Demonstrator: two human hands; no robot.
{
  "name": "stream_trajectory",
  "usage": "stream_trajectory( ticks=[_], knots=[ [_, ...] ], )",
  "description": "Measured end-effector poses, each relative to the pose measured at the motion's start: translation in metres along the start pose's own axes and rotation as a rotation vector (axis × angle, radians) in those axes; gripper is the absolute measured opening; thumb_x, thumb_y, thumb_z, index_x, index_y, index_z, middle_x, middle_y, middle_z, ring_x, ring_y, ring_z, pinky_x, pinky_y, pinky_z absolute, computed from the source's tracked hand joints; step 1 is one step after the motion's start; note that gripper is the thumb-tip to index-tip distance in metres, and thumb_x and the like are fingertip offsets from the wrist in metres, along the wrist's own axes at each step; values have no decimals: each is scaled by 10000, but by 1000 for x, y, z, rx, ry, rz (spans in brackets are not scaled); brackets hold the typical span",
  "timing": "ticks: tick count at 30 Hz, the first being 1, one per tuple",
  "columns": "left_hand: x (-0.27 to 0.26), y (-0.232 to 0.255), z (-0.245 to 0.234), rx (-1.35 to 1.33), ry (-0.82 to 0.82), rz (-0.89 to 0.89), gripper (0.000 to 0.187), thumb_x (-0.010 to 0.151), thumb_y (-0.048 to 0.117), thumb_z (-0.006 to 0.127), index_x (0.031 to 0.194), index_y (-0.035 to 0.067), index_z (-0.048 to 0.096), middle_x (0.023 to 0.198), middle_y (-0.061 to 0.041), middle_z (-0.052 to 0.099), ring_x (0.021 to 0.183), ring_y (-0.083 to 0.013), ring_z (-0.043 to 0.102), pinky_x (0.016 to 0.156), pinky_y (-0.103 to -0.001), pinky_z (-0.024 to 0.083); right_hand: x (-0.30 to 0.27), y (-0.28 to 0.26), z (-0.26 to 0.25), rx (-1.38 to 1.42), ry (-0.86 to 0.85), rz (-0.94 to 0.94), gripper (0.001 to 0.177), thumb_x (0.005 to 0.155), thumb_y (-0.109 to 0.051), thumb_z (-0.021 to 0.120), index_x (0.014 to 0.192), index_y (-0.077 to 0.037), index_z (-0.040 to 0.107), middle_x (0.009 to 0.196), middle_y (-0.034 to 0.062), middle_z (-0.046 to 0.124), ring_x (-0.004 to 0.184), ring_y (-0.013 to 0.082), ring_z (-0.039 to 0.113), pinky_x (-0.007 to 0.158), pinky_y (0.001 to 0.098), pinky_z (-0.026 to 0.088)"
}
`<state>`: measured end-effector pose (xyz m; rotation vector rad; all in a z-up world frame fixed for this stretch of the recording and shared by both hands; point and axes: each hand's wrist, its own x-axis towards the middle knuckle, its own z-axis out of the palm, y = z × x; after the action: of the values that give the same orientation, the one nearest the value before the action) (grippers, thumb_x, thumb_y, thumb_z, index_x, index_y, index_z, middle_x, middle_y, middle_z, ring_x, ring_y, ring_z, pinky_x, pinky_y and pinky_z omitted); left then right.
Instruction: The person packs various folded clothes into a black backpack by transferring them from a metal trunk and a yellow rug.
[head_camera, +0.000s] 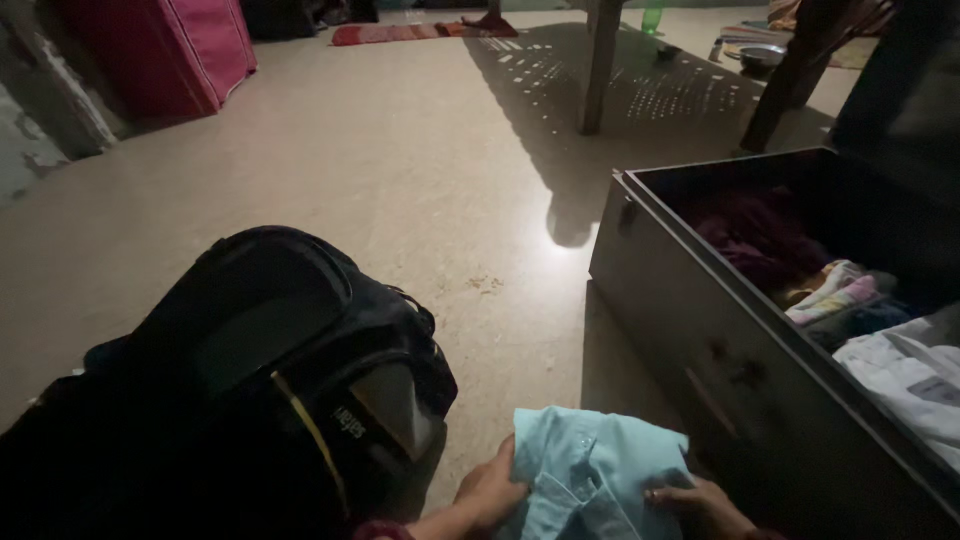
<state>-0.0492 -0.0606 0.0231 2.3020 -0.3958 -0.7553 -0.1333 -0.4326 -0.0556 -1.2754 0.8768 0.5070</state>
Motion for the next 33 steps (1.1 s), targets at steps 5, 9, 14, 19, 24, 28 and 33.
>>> stream_trajectory(
  ticks=[5,9,14,19,24,28,33],
  knots=[
    [-7,-1,-10,-138,174,68,631,847,205,558,1467,240,450,1214,-215,705,1144,-409,667,976,-495,510,-76,-28,24,53,-138,-55,906,662,-186,854,1465,-17,471,1438,211,514,1385,449,513,1177,614,390],
    [-21,8,-22,-236,183,119,529,870,262,588,1392,212,520,1190,-186,740,1092,-354,717,933,-453,557,-131,-41,35,-105,-345,-725,694,791,-283,760,1337,46,484,1363,215,509,1306,390,534,1144,555,428],
    [-31,41,-43,-829,-150,-7,523,926,339,615,1407,235,440,1271,-106,623,1115,-288,656,928,-502,564,-221,-119,103,243,-182,-271,657,722,-265,623,1322,-11,536,1089,228,663,971,385,646,883,565,539],
    [-60,70,-94,-841,-141,18,538,954,491,552,1421,237,473,1323,-86,650,1164,-249,649,946,-434,534,-297,-155,163,273,-354,-412,650,718,-312,631,1255,43,550,968,240,693,820,362,690,751,502,587],
    [-60,60,-135,-1217,-325,270,697,982,610,530,1501,146,521,1424,-101,640,1217,-250,647,986,-387,528,-320,-192,199,226,-543,-581,624,728,-288,652,1232,63,542,944,257,685,777,349,696,705,466,593],
    [-80,60,-194,-1338,-325,591,614,958,433,621,1446,76,515,1329,-148,648,1144,-293,671,951,-431,573,-324,-232,226,176,-601,-795,647,828,-344,685,1278,89,519,954,262,641,774,328,682,695,461,593],
    [-167,64,-279,-1270,41,522,521,870,238,682,1337,49,549,1162,-172,701,1007,-324,736,862,-472,647,-352,-264,287,238,-235,-641,631,837,-331,659,1346,23,539,1090,249,656,855,332,695,808,460,594]
  ],
)
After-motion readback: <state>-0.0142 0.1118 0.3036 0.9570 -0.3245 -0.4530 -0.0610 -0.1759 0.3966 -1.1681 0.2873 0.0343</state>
